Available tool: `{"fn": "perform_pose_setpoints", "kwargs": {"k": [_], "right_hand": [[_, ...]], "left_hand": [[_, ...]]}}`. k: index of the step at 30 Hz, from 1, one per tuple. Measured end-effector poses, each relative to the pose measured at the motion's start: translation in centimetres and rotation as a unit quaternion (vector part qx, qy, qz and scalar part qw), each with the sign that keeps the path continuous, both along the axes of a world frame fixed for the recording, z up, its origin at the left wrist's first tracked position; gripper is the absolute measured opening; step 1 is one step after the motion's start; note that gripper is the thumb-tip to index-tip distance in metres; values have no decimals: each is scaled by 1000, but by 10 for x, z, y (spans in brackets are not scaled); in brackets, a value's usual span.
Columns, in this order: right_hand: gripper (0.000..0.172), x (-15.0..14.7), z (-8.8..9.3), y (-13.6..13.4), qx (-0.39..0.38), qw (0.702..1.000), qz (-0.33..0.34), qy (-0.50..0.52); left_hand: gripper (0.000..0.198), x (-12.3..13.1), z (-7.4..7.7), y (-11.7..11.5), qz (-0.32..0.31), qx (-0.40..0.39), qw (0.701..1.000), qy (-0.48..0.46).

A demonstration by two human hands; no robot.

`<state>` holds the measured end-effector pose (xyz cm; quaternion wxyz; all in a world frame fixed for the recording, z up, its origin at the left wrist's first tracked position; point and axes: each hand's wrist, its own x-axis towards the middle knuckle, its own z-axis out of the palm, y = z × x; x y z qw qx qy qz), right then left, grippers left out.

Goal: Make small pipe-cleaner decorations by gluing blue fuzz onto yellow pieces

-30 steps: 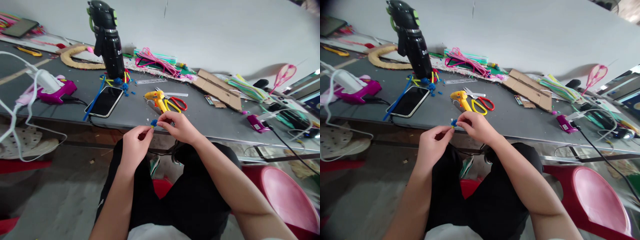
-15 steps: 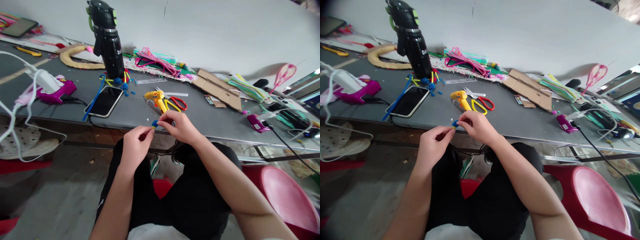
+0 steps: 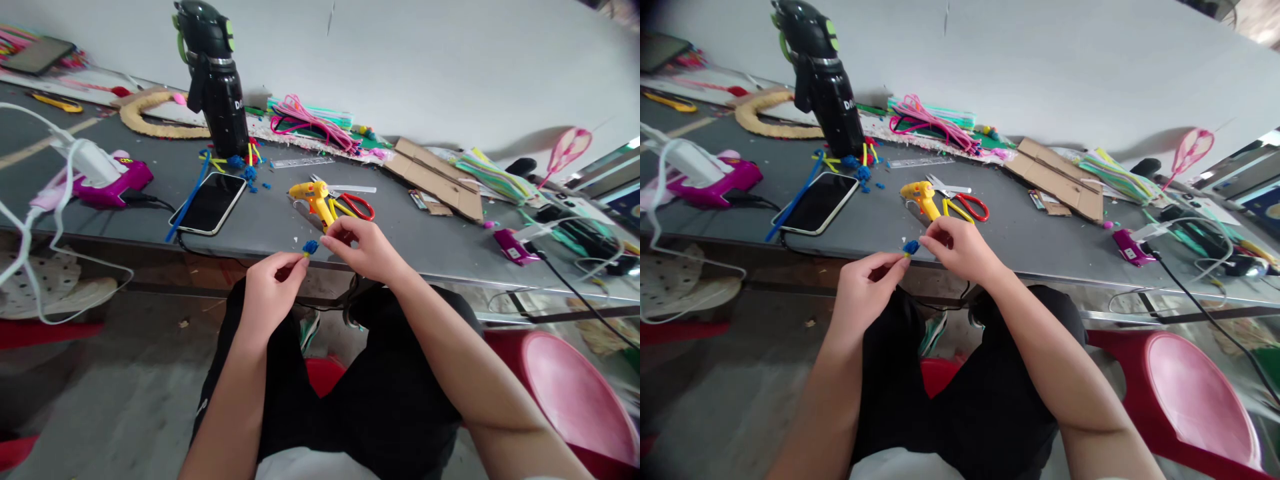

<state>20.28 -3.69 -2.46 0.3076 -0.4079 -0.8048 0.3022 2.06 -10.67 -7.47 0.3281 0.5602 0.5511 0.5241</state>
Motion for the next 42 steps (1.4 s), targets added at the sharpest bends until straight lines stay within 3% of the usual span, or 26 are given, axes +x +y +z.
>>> {"fn": "perform_pose_setpoints", "kwargs": {"k": [4,10,22,26,30,36,40,42], "right_hand": [[24,3,2,1,-44,998,26,22],[45,-2,-2,0,-175,977,79,89],[31,-3,-4,2,-245,950,103,164],[41,2,2,4,-275,941,114,163],[54,12,9,7,-266,942,142,145],[23,14,9,9,-183,964,77,178],[31,8,5,10,-210,952,64,211],[37,6,6,9,-186,957,45,217]], "left_hand": [[15,-2,1,0,-7,-26,999,-29],[15,-3,3,0,-35,-42,997,-47],[15,-3,8,-1,-57,-44,996,-60],[14,-4,8,-1,-56,-54,994,-77],[13,-4,7,-2,-50,-59,993,-88],[14,-3,7,-1,-43,-68,992,-97],[15,-4,6,0,-36,-71,993,-91],[16,-5,5,0,-34,-70,993,-85]]}}
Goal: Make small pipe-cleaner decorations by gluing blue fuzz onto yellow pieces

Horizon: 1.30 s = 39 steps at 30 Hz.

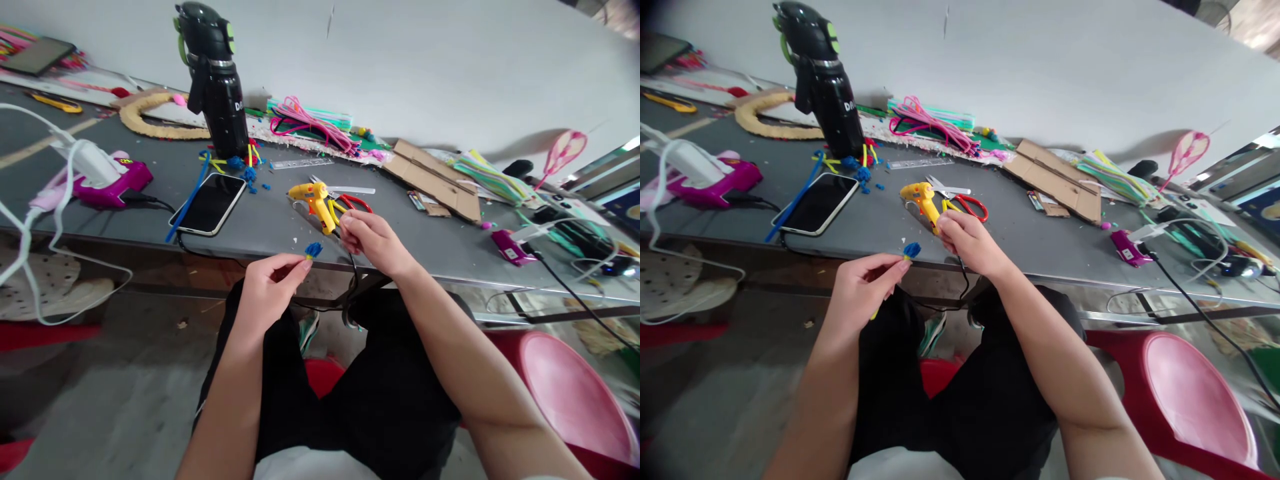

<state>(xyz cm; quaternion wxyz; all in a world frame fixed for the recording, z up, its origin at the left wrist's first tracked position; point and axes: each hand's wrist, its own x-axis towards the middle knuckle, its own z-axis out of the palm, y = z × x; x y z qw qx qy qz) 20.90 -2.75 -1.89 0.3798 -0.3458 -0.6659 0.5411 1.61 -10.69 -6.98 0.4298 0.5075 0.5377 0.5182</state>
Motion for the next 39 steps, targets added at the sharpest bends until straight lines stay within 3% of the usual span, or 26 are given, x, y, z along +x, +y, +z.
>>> {"fn": "perform_pose_setpoints", "kwargs": {"k": [5,12,17,20,22,28,35,39], "right_hand": [[40,7,7,-2,74,993,-38,-86],[33,20,9,-1,68,986,-31,-147],[29,21,7,-2,92,980,43,-169],[62,18,6,-4,86,979,117,-144],[69,13,5,-7,64,980,145,-121],[43,-1,-3,-9,32,986,118,-116],[46,2,-1,-9,63,980,120,-146],[38,2,2,-8,110,974,122,-157]], "left_hand": [[17,-2,-2,0,7,17,999,28],[18,-4,-4,0,27,55,996,59],[14,-3,-1,-2,23,73,995,67],[14,-3,1,-3,14,76,995,68],[13,-2,3,-4,5,81,994,68],[15,-2,6,-6,-19,87,993,80],[13,-2,6,-6,-13,92,993,79],[15,-1,5,-6,-17,97,991,86]]}}
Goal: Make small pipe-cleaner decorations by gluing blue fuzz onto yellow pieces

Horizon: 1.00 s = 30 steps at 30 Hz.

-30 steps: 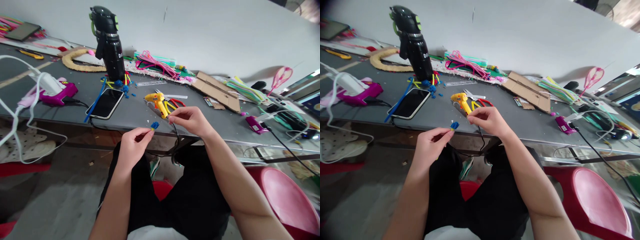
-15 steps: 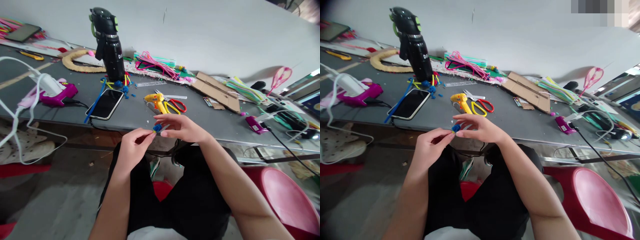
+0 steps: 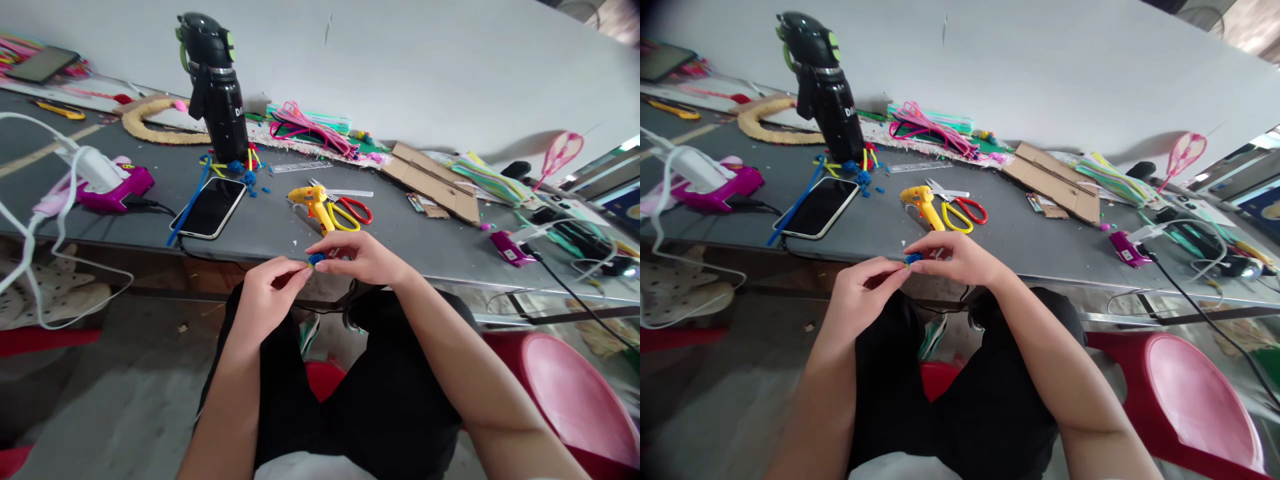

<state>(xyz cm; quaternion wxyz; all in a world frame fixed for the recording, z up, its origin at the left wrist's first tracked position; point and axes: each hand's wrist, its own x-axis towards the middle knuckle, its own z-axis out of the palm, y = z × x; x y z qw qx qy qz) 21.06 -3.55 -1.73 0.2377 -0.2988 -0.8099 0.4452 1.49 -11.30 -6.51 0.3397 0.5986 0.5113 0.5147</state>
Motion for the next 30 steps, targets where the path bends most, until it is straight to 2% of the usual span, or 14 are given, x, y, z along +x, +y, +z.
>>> {"fn": "perform_pose_setpoints", "kwargs": {"k": [10,16,19,23,30], "right_hand": [[25,3,2,3,-1,999,-42,24],[35,1,3,-1,-12,994,-100,44],[34,-1,3,-3,-43,996,-58,47],[42,-4,-1,-4,-76,997,5,30],[30,-8,-6,-4,-75,997,-5,35]], "left_hand": [[16,-2,-1,1,-11,-12,1000,-4],[16,-3,1,2,-20,-23,999,-11],[15,-3,1,1,-21,-22,1000,-8],[14,-2,-1,1,-26,-18,999,-10],[13,-3,-1,2,-32,-19,999,-8]]}}
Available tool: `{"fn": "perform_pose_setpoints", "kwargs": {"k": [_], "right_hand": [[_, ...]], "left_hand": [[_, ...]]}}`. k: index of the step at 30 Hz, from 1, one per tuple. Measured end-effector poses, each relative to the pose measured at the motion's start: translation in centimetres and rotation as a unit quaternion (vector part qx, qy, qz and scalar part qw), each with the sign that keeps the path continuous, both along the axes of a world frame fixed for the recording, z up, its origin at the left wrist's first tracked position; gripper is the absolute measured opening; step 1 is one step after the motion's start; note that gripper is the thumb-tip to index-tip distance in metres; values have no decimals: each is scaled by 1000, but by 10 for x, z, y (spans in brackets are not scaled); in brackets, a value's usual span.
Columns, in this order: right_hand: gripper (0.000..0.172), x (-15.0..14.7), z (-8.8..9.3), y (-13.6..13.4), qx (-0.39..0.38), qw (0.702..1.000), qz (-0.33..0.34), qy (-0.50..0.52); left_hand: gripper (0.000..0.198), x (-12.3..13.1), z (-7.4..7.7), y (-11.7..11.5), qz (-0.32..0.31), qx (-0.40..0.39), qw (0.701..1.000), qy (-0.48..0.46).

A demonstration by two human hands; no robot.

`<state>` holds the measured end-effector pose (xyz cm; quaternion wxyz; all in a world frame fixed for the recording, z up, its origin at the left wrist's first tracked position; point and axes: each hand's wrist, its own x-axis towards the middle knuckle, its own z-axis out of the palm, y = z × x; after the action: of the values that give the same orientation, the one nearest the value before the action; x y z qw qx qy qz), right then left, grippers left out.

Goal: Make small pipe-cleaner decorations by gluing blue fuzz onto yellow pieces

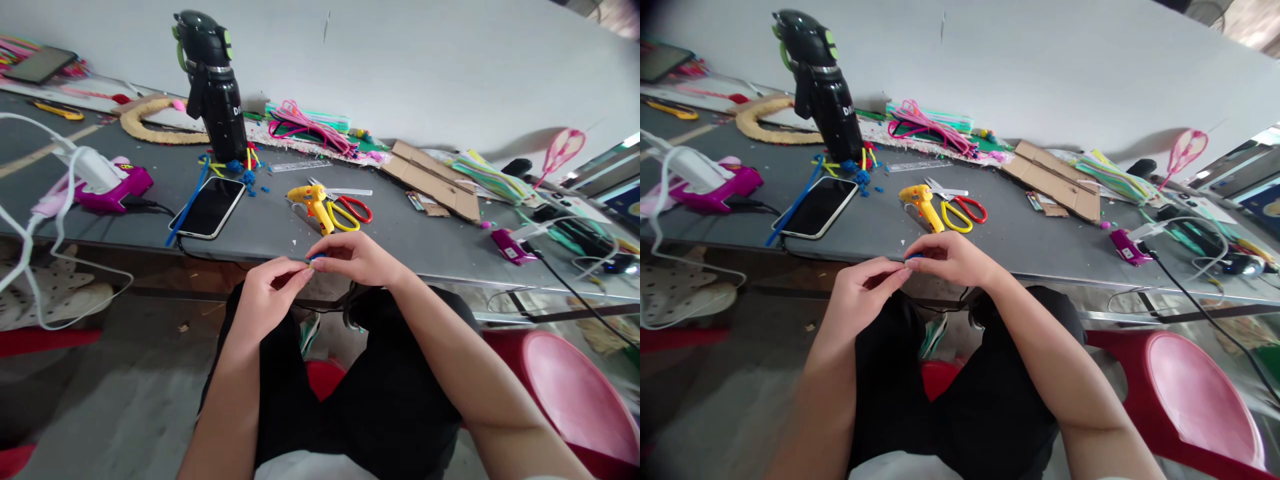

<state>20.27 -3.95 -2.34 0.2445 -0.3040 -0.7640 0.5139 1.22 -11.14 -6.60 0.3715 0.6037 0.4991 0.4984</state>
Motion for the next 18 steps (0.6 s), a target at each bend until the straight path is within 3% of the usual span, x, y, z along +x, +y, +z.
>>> {"fn": "perform_pose_setpoints", "kwargs": {"k": [5,12,18], "right_hand": [[30,0,0,0,-8,1000,-8,-1],[50,7,6,1,-99,994,6,42],[46,5,0,2,-38,999,-16,9]], "left_hand": [[11,-1,-1,1,-2,8,1000,0],[9,-2,0,-1,17,24,1000,-3],[10,-1,2,-2,20,33,999,12]]}}
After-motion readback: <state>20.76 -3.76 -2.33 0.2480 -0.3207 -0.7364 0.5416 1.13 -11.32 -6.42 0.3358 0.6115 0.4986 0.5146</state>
